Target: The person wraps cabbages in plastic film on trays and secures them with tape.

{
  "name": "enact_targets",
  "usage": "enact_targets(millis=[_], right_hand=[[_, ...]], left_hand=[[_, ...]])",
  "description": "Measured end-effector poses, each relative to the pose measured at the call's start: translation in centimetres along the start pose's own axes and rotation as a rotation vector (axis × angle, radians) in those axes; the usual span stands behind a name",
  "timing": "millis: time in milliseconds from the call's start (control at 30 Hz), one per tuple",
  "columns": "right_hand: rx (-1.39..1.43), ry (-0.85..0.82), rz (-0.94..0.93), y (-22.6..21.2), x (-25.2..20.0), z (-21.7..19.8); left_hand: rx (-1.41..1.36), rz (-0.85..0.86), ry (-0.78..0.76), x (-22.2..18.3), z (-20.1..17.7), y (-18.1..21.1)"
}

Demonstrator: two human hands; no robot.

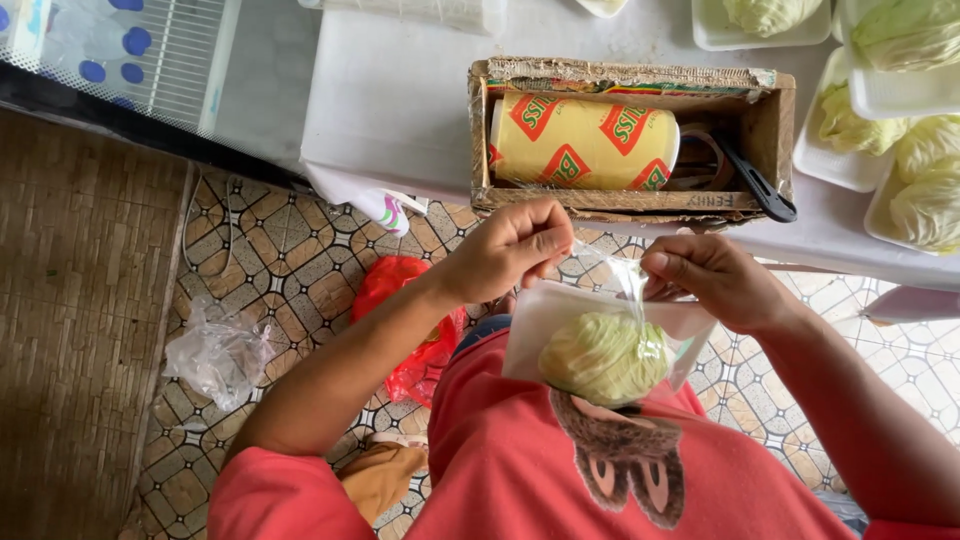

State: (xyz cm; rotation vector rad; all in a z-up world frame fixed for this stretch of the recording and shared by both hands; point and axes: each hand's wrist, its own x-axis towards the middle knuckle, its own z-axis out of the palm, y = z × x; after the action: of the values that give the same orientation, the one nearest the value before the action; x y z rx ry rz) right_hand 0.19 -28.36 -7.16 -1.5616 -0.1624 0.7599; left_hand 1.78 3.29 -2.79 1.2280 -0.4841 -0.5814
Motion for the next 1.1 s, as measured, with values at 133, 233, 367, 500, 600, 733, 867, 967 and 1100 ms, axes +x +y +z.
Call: enact_targets(millis=[133, 233, 367, 500, 600, 733, 867, 967, 1100], right_hand=[[0.021, 0.034, -0.041, -2.8, -1.1, 2.3], [0.042, 0.021, -0.036, -1.8, -1.0, 1.8], [0.061, 0.077, -0.031, 0.8, -1.1, 0.6], [0.051, 0.089, -0.054, 1.3, -1.1, 0.2], [0.026, 0.108, -0.065, 1.0, -1.3, 0.6], [-0.005, 0.076, -0.065, -3.6, -1.6, 2.7], [-0.032, 0.066, -0.057, -3.5, -1.2, 2.4], [-0.056, 0.079, -0.044, -2.9, -1.3, 2.4], [-0.039, 0.032, -0.067, -4.0, -1.3, 2.5]], left_hand=[[0.141, -0.148, -0.177, 0.7, -0.7, 2.1], [0.333, -0.290, -0.368, 1.6, -1.9, 3.9], [0.307, -0.197, -0.343, 2.9, -1.3, 3.6], [0.060, -0.098, -0.071, 2.8, -0.4, 0.5], [-0.014, -0.163, -0.037, 3.2, -0.8, -0.4], [0.142, -0.380, -0.189, 2.2, -0.2, 2.9], [0.277, -0.237, -0.165, 2.4, -0.4, 2.7], [0.326, -0.008, -0.095, 2.4, 0.2, 1.9], [0.182, -0.186, -0.097, 2.0, 0.3, 0.4]])
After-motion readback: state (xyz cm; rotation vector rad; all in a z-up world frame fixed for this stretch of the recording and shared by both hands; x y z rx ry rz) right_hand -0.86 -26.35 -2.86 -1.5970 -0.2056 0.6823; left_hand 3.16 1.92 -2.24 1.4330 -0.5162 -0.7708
